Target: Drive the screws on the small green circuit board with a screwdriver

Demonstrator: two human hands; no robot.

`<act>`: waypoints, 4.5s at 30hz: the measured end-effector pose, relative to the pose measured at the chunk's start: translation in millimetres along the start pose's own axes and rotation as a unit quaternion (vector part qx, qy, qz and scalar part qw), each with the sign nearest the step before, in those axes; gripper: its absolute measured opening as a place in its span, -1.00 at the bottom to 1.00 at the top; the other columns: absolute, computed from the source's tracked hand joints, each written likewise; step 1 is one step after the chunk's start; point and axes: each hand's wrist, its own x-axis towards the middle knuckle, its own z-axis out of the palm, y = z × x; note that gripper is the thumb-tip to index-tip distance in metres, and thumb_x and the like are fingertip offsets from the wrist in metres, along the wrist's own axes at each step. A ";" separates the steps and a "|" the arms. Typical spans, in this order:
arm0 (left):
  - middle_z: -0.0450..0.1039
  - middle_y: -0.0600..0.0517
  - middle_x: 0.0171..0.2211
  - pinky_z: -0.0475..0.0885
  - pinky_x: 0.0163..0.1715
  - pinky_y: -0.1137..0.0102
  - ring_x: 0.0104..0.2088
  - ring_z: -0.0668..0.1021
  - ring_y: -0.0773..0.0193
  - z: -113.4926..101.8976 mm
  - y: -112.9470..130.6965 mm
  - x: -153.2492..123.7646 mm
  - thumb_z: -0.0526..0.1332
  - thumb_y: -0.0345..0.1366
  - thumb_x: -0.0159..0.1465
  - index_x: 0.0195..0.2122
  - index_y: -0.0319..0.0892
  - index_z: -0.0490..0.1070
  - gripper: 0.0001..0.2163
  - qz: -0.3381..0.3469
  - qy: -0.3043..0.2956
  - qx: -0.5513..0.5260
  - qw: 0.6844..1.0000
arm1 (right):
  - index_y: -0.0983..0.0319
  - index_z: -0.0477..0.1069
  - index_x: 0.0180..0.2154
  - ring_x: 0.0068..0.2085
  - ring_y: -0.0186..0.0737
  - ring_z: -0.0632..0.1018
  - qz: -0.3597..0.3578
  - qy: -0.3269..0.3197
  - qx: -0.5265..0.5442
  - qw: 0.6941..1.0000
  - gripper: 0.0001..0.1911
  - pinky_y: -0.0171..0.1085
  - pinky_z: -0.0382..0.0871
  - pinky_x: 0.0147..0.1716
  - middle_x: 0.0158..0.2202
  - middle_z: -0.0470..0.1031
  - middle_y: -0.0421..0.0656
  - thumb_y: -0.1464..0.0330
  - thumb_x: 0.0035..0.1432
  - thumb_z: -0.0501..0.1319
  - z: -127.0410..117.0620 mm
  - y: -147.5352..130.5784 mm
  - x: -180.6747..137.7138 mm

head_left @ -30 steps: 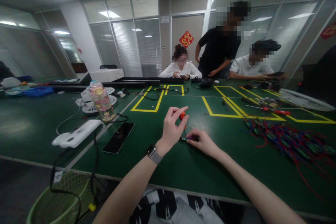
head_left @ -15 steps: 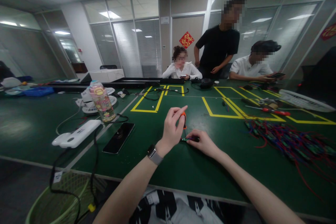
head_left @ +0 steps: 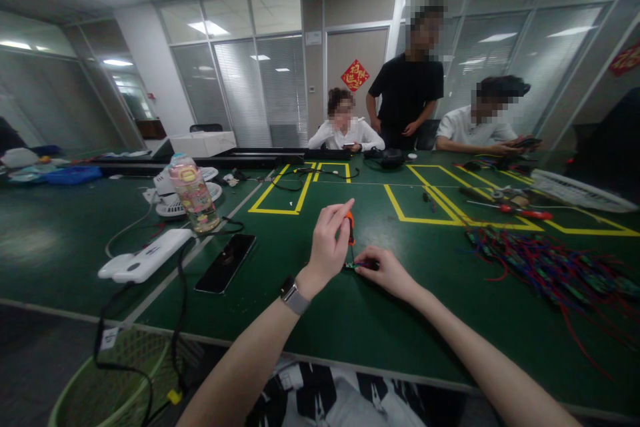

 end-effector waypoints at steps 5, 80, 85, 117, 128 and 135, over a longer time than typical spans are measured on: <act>0.41 -0.01 -0.27 0.42 -0.20 0.32 -0.23 0.46 0.23 -0.5 -0.9 0.7 0.12 -0.36 0.37 0.04 -0.12 0.43 -0.75 -0.007 0.018 0.011 1.000 | 0.26 0.56 -0.32 -0.33 -0.20 0.51 0.004 0.004 0.001 1.000 -0.88 -0.26 0.38 -0.30 -0.34 0.49 -0.14 0.42 0.04 0.28 0.5 -1.0 -0.3; 0.37 -0.04 -0.13 0.42 -0.09 0.32 -0.12 0.47 0.22 0.6 -1.3 1.1 0.09 -0.34 0.39 0.02 -0.14 0.35 -0.80 -0.038 -0.046 -0.061 0.996 | 0.24 0.53 -0.30 -0.33 -0.22 0.50 -0.005 -0.007 0.006 1.000 -0.88 -0.25 0.39 -0.29 -0.32 0.50 -0.15 0.39 0.06 0.26 -0.4 -0.8 -0.4; 0.39 0.00 -0.22 0.41 -0.14 0.36 -0.19 0.48 0.25 1.2 -1.1 2.3 0.12 -0.37 0.37 -0.09 -0.15 0.41 -0.86 -0.014 -0.019 -0.060 0.998 | 0.25 0.55 -0.31 -0.33 -0.22 0.50 -0.002 -0.003 0.007 1.000 -0.88 -0.26 0.37 -0.30 -0.35 0.49 -0.16 0.42 0.05 0.27 1.1 0.9 0.3; 0.48 -0.03 -0.16 0.45 -0.12 0.33 -0.16 0.53 0.24 1.5 0.9 1.4 0.13 -0.40 0.35 0.03 -0.14 0.40 -0.75 -0.022 -0.004 -0.052 0.998 | 0.26 0.55 -0.30 -0.31 -0.21 0.53 -0.006 -0.003 0.008 1.000 -0.87 -0.25 0.41 -0.28 -0.32 0.53 -0.13 0.42 0.05 0.26 0.4 2.0 -0.3; 0.43 -0.05 -0.11 0.44 -0.11 0.35 -0.12 0.51 0.24 -1.3 3.1 1.3 0.05 -0.39 0.40 0.12 -0.13 0.35 -0.70 -0.027 -0.033 -0.049 0.998 | 0.26 0.56 -0.31 -0.34 -0.21 0.52 0.002 -0.008 0.002 1.000 -0.86 -0.26 0.39 -0.32 -0.36 0.55 -0.13 0.38 0.07 0.25 -4.6 -3.3 -0.7; 0.40 0.02 -0.26 0.43 -0.21 0.39 -0.25 0.49 0.28 0.1 2.1 2.1 0.16 -0.36 0.35 0.01 -0.11 0.44 -0.78 -0.021 -0.017 -0.035 0.999 | 0.26 0.56 -0.31 -0.32 -0.19 0.53 0.003 -0.010 -0.001 1.000 -0.86 -0.25 0.40 -0.30 -0.34 0.56 -0.11 0.39 0.07 0.26 -4.9 -3.5 -1.4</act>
